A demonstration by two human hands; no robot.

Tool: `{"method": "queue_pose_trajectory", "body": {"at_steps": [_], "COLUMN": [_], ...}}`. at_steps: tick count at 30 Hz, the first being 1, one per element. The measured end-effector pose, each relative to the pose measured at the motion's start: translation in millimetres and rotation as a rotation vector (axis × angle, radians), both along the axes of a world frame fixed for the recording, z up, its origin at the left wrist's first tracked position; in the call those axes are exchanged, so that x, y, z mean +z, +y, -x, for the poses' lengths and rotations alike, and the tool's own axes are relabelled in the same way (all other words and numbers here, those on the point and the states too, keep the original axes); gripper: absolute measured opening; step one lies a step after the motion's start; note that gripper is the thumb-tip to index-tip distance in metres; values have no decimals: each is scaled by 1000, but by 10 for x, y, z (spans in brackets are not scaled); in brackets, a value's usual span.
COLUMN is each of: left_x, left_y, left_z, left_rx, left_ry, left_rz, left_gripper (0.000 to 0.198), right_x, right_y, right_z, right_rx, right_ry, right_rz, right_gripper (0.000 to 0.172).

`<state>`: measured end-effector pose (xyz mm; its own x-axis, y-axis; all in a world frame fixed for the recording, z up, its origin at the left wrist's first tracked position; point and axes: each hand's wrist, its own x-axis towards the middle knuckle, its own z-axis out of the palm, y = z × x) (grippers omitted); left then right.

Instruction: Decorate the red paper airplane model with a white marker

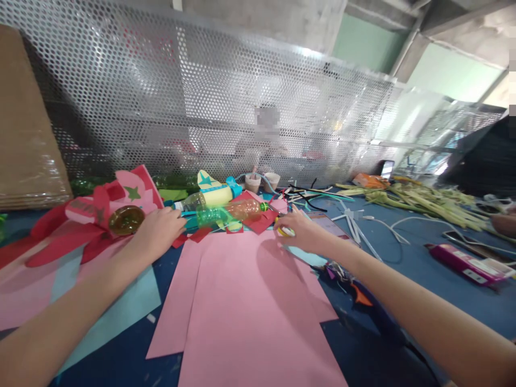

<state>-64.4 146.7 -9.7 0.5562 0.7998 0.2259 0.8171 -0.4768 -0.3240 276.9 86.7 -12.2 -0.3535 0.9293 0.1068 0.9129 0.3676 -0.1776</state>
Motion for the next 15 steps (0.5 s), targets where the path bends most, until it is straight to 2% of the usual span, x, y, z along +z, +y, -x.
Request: {"method": "queue_pose_trajectory", "body": {"at_steps": [2, 4, 8, 15], "left_x": [8, 28, 103, 153], "left_y": [-17, -42, -141, -328], "left_z": [-16, -52, -200, -425], "left_rx": [7, 25, 69, 163], "left_ry": [-4, -22, -96, -239], "left_rz": [-16, -42, -47, 98], "left_gripper": [31, 34, 39, 26], "right_x": [-19, -63, -139, -78], "right_y": [-102, -169, -207, -256], "right_z": [96, 165, 207, 231], "right_rx": [96, 145, 132, 114], "right_ry": [20, 82, 155, 154], "right_rz": [58, 89, 137, 138], "right_gripper": [24, 17, 8, 13]}}
